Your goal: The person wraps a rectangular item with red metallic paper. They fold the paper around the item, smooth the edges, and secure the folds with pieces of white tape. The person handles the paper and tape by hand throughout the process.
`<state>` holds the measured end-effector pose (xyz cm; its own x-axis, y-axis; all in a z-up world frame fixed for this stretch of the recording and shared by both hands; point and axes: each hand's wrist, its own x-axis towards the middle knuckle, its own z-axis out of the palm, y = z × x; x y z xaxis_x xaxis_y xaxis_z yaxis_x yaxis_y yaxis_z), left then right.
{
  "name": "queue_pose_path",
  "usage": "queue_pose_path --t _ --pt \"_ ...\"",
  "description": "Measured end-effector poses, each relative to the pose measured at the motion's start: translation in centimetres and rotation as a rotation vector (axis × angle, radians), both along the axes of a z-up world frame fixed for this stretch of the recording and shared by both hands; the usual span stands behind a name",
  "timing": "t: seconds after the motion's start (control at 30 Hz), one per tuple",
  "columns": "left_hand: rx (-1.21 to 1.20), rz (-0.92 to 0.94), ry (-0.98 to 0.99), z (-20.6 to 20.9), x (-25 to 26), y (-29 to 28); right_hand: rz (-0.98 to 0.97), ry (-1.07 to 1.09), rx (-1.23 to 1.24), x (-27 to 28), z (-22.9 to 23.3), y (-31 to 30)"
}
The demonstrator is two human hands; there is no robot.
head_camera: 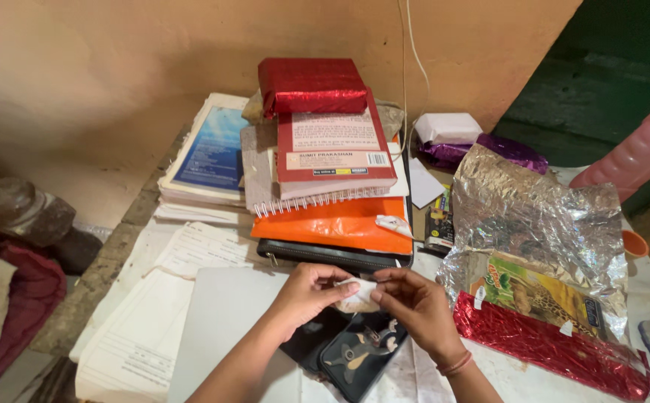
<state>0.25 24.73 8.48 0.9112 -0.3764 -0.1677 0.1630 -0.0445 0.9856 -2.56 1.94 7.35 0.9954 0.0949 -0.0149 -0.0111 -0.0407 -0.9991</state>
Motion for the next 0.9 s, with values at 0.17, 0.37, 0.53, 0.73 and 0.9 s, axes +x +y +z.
queue_pose_path --t 0.17,0.37,0.53,0.73,0.9 --pt "0.071 -0.046 -0.117 -0.1 0.5 0.7 0.003 0.028 -0.044 -0.4 0.3 1.5" --pt "0.222 -0.010 -0.459 -0.4 1.0 1.0 -0.015 -0.009 -0.083 -0.7 1.0 2.2" --pt "0.242 -0.025 -0.482 -0.2 1.3 1.3 -0.045 0.018 -0.149 -0.5 1.5 2.7" --pt "0.221 -0.092 -0.547 0.0 1.4 1.3 -0.061 -0.012 -0.288 -0.4 2.1 3.0" --pt "0.210 -0.133 -0.377 0.3 1.1 1.3 -0.065 -0.060 -0.383 -1.1 3.0 3.4"
